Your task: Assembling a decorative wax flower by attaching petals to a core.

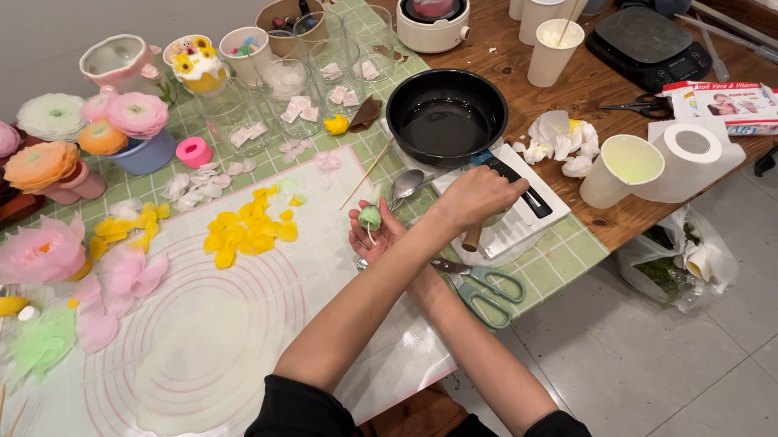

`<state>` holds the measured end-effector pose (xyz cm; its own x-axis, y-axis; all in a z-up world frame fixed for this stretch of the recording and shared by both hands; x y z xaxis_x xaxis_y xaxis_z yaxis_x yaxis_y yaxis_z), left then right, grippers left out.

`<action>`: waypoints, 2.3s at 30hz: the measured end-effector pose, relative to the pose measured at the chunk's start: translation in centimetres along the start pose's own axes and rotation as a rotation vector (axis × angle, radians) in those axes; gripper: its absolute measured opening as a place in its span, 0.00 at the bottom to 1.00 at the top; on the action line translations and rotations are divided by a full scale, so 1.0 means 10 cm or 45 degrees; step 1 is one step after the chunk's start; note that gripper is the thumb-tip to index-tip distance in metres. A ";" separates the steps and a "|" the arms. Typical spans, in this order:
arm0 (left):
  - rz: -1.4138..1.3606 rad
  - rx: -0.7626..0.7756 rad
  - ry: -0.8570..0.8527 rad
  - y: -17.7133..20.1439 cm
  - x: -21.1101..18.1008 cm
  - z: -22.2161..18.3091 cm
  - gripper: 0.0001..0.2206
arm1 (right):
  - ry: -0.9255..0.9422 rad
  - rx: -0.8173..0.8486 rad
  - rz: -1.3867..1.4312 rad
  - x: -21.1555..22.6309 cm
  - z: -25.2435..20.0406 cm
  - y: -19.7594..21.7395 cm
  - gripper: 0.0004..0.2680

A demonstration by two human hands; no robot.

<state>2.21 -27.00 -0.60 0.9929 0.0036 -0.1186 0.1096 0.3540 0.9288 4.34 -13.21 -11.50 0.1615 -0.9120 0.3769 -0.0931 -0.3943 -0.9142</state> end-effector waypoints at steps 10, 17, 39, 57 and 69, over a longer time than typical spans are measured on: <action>-0.203 -0.224 0.013 0.62 0.02 -0.14 0.13 | 0.032 -0.022 -0.082 0.00 -0.02 0.03 0.14; -0.897 -0.503 0.417 1.47 0.41 -0.86 0.13 | 0.005 0.018 -0.060 -0.01 0.07 0.23 0.12; 0.029 -0.329 0.147 1.57 0.05 -1.91 0.17 | 0.046 -0.001 -0.087 0.03 -0.01 0.11 0.13; -0.241 -0.195 0.233 1.55 0.11 -1.93 0.17 | 0.104 0.085 -0.192 0.04 0.04 0.20 0.06; -0.463 -0.614 0.693 1.51 0.21 -2.20 0.13 | 0.297 -0.058 -0.422 0.15 -0.17 -0.26 0.12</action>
<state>4.92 -1.09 5.50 0.7244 0.2211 -0.6529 0.2661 0.7840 0.5608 3.15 -13.78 -8.32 -0.0362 -0.7338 0.6784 -0.1179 -0.6710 -0.7320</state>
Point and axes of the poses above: each hand's wrist, its own z-axis towards the middle knuckle, its own y-axis out of the back of the hand, x = y × z, the point moved 5 cm from there along z, towards the middle knuckle, and after that the axes turned 11 degrees about -z, right-handed, at the moved point
